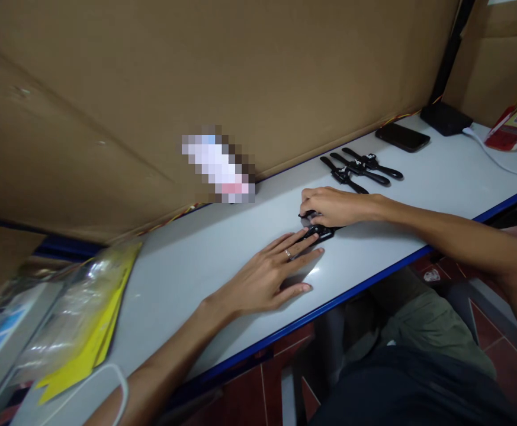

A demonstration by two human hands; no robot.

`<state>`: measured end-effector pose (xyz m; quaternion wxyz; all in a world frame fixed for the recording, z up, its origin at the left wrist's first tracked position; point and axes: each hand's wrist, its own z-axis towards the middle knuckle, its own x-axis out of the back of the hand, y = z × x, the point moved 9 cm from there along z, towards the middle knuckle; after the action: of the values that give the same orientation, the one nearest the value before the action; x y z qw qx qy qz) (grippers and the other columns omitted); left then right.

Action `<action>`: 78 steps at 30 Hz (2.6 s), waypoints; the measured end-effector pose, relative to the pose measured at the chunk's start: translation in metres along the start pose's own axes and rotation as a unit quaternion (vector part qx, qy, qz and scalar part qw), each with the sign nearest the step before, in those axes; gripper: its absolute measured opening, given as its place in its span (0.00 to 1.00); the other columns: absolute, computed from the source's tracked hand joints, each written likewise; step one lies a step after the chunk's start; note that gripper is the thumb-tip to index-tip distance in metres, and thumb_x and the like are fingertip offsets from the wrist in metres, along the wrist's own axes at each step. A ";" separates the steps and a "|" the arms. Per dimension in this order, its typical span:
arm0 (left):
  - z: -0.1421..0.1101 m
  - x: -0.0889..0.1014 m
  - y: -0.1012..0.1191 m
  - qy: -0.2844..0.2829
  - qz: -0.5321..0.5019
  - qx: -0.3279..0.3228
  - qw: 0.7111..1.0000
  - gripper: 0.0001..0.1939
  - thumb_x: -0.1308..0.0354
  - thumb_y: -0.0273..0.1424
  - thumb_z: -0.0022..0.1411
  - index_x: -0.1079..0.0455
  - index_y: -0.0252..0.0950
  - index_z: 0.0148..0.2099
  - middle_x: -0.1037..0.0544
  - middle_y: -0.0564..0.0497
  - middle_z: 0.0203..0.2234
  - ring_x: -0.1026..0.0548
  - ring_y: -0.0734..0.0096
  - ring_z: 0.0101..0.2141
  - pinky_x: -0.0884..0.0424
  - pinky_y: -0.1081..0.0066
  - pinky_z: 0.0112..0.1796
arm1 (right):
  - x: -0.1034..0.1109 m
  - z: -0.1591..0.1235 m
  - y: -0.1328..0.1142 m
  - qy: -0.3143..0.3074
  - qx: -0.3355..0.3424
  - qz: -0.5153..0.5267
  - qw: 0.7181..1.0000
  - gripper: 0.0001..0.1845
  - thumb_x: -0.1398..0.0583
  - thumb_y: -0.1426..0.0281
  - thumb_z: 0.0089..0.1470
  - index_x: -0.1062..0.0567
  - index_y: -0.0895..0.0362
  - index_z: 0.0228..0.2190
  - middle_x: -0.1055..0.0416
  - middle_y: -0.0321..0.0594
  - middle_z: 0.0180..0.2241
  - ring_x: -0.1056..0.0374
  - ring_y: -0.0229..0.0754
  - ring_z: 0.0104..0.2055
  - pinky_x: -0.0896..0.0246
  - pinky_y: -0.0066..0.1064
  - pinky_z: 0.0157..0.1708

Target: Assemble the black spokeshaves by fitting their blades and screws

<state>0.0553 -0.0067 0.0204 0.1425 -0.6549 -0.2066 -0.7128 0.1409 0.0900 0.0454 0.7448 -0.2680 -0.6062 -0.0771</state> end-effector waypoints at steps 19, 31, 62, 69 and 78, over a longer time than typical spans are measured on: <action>0.001 0.002 -0.001 0.009 -0.020 0.006 1.000 0.32 0.49 0.50 0.73 0.44 0.45 0.72 0.45 0.46 0.72 0.46 0.49 0.70 0.43 0.41 0.67 | 0.018 -0.002 0.015 0.087 -0.065 -0.044 0.993 0.19 0.47 0.80 0.60 0.21 0.62 0.47 0.24 0.50 0.49 0.29 0.45 0.42 0.43 0.34 0.42; 0.001 0.002 -0.001 0.004 -0.017 0.008 1.000 0.32 0.48 0.50 0.73 0.44 0.45 0.72 0.45 0.47 0.72 0.46 0.49 0.71 0.43 0.41 0.67 | 0.006 -0.006 0.014 -0.005 -0.086 -0.084 0.993 0.14 0.44 0.74 0.60 0.20 0.58 0.42 0.24 0.50 0.41 0.30 0.46 0.36 0.49 0.35 0.33; -0.011 0.020 -0.030 0.186 0.031 0.060 0.980 0.14 0.47 0.33 0.75 0.27 0.34 0.56 0.22 0.46 0.37 0.26 0.64 0.38 0.25 0.63 0.40 | 0.010 -0.001 0.050 0.067 -0.184 0.176 0.965 0.07 0.36 0.79 0.50 0.19 0.61 0.34 0.26 0.36 0.25 0.33 0.36 0.28 0.44 0.29 0.31; -0.010 0.019 -0.029 0.180 0.035 0.069 0.981 0.15 0.48 0.34 0.76 0.28 0.35 0.58 0.22 0.48 0.37 0.25 0.66 0.37 0.25 0.64 0.39 | 0.024 -0.006 0.053 0.109 -0.177 0.308 0.928 0.04 0.38 0.78 0.54 0.23 0.60 0.30 0.25 0.37 0.25 0.32 0.35 0.25 0.40 0.26 0.24; -0.009 0.021 -0.025 0.182 0.053 0.050 0.981 0.14 0.50 0.33 0.77 0.29 0.35 0.57 0.23 0.49 0.34 0.26 0.68 0.35 0.25 0.66 0.37 | -0.004 -0.003 0.033 -0.016 -0.129 0.340 0.932 0.05 0.37 0.75 0.52 0.25 0.59 0.25 0.30 0.32 0.20 0.35 0.33 0.21 0.39 0.26 0.23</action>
<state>0.0332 0.0127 0.0376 0.2483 -0.5162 -0.1777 -0.8002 0.1569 0.1161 0.0308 0.6758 -0.5526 -0.4757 0.1076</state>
